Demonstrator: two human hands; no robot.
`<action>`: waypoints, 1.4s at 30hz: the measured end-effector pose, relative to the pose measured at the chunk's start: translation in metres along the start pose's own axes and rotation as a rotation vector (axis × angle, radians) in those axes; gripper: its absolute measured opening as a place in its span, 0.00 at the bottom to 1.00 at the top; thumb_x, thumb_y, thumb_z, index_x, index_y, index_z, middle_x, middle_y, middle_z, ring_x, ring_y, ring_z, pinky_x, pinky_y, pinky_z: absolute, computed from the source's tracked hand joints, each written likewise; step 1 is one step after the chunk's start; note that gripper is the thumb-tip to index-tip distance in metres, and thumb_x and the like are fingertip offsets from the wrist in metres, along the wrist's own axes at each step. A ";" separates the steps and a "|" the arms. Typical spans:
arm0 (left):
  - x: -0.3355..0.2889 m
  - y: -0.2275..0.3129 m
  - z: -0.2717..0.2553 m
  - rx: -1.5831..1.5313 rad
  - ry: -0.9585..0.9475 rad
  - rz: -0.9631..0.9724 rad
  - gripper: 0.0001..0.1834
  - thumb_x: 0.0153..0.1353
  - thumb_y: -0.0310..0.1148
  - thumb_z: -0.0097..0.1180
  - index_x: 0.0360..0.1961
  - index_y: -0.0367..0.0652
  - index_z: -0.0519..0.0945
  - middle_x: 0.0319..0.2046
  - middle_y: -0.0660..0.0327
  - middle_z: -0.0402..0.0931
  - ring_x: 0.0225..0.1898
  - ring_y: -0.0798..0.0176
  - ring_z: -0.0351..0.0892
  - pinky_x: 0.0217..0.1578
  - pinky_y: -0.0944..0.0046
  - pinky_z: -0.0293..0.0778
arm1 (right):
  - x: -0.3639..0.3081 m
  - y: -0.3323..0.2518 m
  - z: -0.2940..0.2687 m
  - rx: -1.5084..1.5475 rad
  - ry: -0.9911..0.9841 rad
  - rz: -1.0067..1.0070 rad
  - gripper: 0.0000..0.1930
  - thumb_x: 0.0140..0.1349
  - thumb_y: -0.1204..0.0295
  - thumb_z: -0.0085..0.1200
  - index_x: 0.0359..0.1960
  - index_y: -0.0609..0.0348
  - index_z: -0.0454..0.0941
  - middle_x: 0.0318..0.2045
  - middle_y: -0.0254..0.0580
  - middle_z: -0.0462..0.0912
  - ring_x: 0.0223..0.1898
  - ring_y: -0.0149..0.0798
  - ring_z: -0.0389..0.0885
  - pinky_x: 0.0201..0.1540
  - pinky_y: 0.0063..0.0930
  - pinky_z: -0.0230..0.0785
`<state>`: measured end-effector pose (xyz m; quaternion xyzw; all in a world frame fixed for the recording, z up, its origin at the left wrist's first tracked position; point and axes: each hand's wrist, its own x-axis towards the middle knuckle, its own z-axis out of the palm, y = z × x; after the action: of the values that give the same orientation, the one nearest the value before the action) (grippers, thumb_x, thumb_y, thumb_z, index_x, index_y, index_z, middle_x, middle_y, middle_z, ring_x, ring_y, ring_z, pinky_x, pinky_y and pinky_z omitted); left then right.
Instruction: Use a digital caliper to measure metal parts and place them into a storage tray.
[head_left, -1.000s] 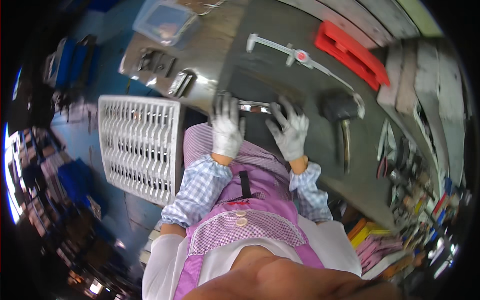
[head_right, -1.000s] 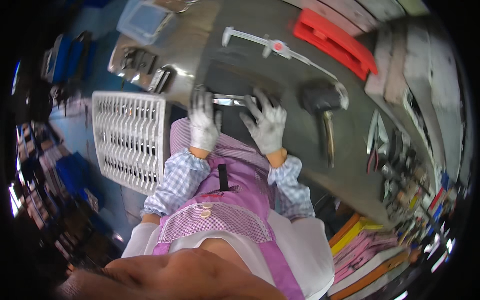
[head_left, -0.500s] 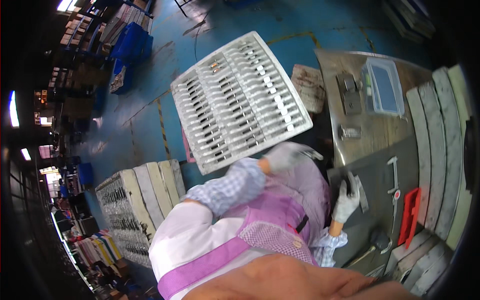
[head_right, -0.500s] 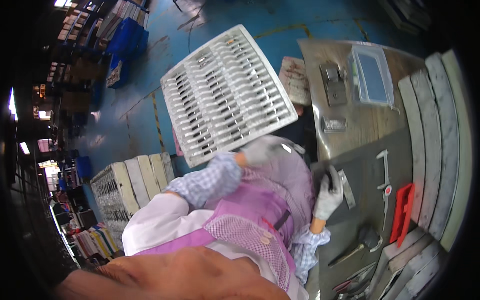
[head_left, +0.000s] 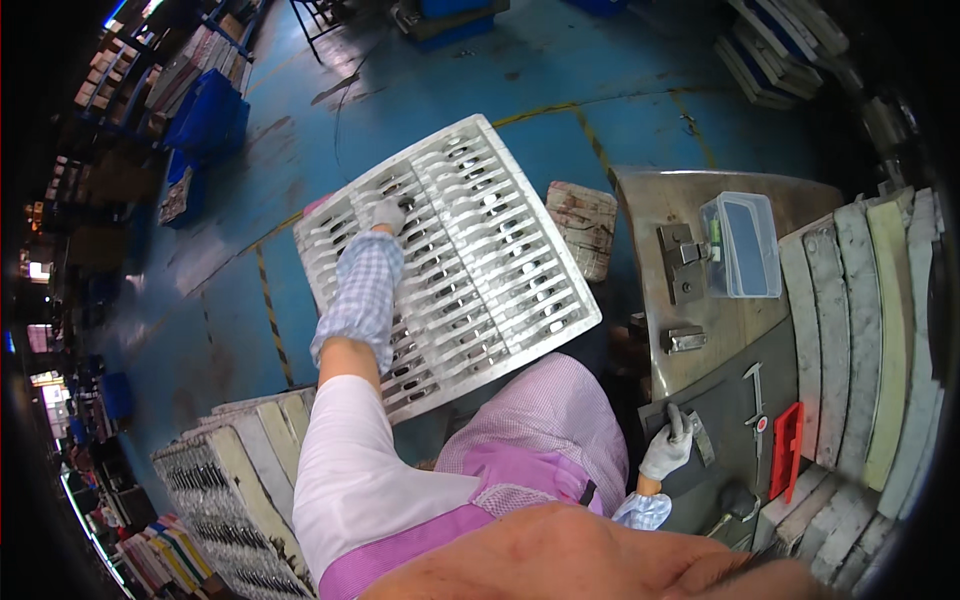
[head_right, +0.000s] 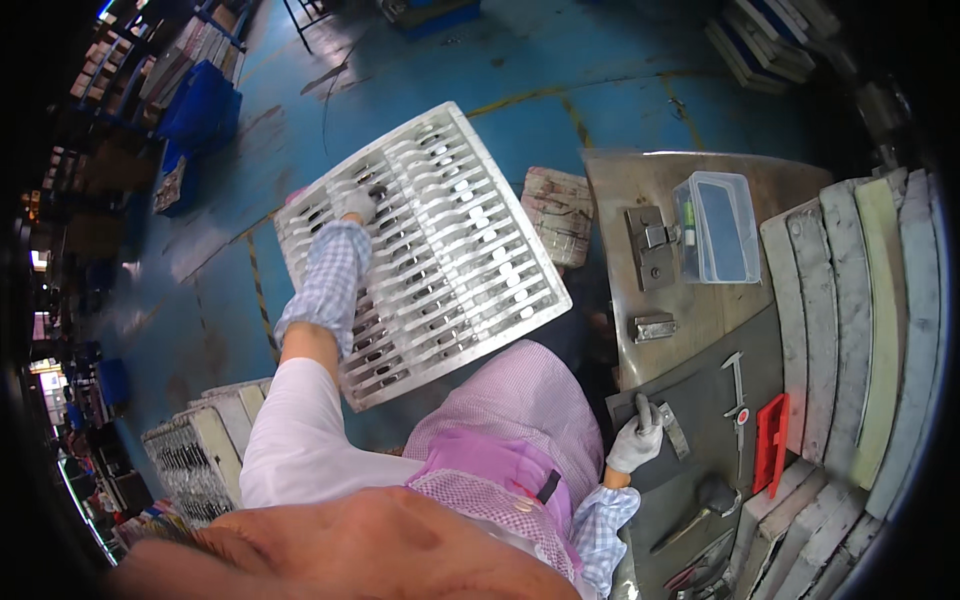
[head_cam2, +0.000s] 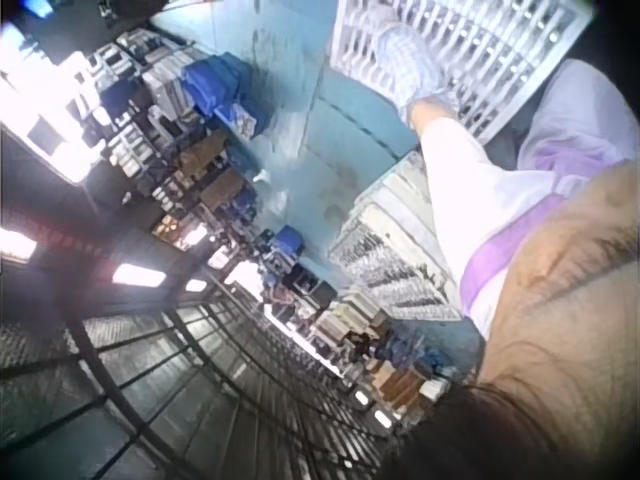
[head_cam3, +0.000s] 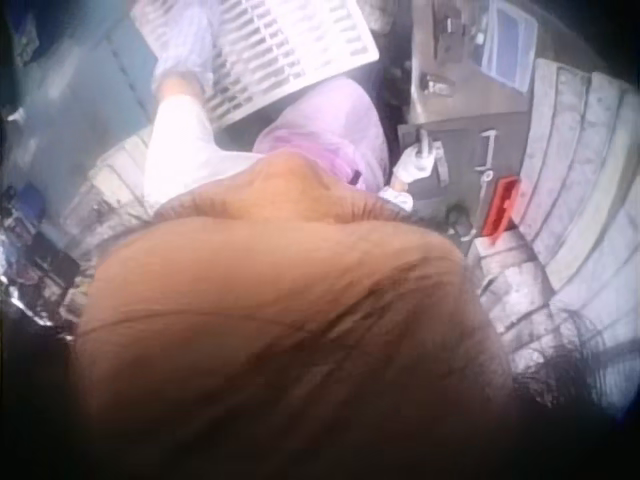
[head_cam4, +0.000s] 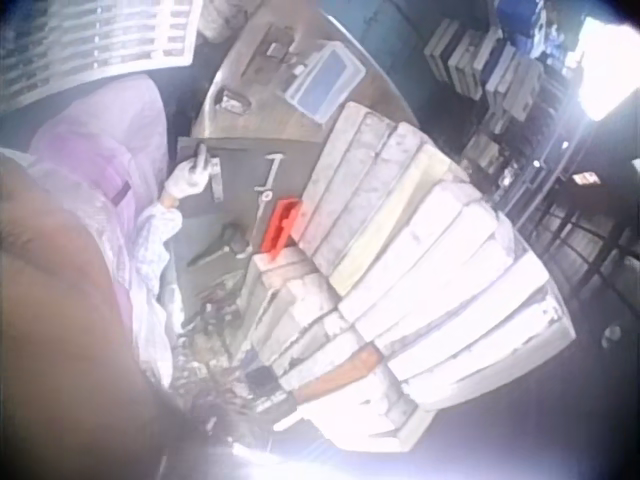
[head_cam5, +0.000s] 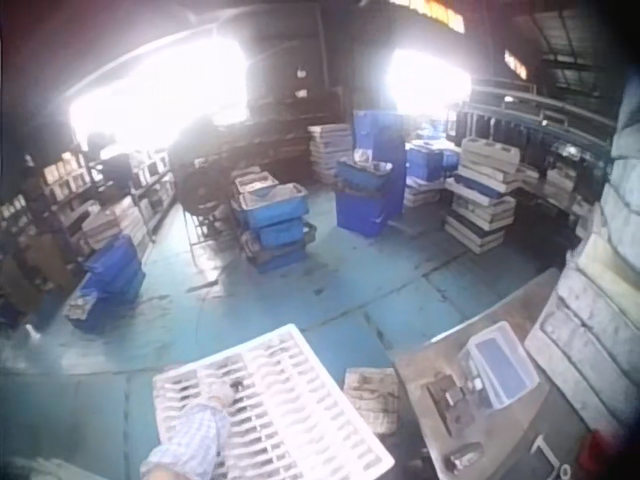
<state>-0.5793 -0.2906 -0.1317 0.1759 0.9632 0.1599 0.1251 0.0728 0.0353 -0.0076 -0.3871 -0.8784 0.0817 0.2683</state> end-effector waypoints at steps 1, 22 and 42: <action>0.000 -0.004 -0.003 0.060 0.133 0.025 0.18 0.64 0.31 0.54 0.51 0.58 0.88 0.48 0.48 0.85 0.52 0.45 0.85 0.54 0.49 0.79 | 0.000 -0.001 0.001 -0.018 -0.018 0.048 0.22 0.56 0.85 0.55 0.48 0.44 0.87 0.43 0.41 0.86 0.43 0.50 0.85 0.48 0.42 0.77; -0.265 0.254 0.015 -0.223 -0.520 0.757 0.17 0.66 0.42 0.61 0.50 0.44 0.82 0.37 0.45 0.85 0.41 0.40 0.86 0.43 0.46 0.81 | 0.034 -0.090 -0.049 0.797 -0.364 0.185 0.16 0.65 0.67 0.59 0.54 0.49 0.85 0.51 0.41 0.85 0.40 0.50 0.87 0.47 0.34 0.81; -0.421 0.473 0.098 -0.364 -0.071 1.001 0.30 0.64 0.28 0.62 0.68 0.46 0.71 0.63 0.50 0.73 0.57 0.41 0.77 0.57 0.49 0.75 | 0.043 0.043 -0.102 0.432 -0.238 0.700 0.10 0.65 0.56 0.62 0.40 0.39 0.92 0.32 0.36 0.89 0.32 0.37 0.90 0.37 0.28 0.79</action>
<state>-0.0274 -0.0048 0.0229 0.5947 0.7134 0.3585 0.0943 0.1311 0.0891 0.0810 -0.5846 -0.6816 0.3942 0.1959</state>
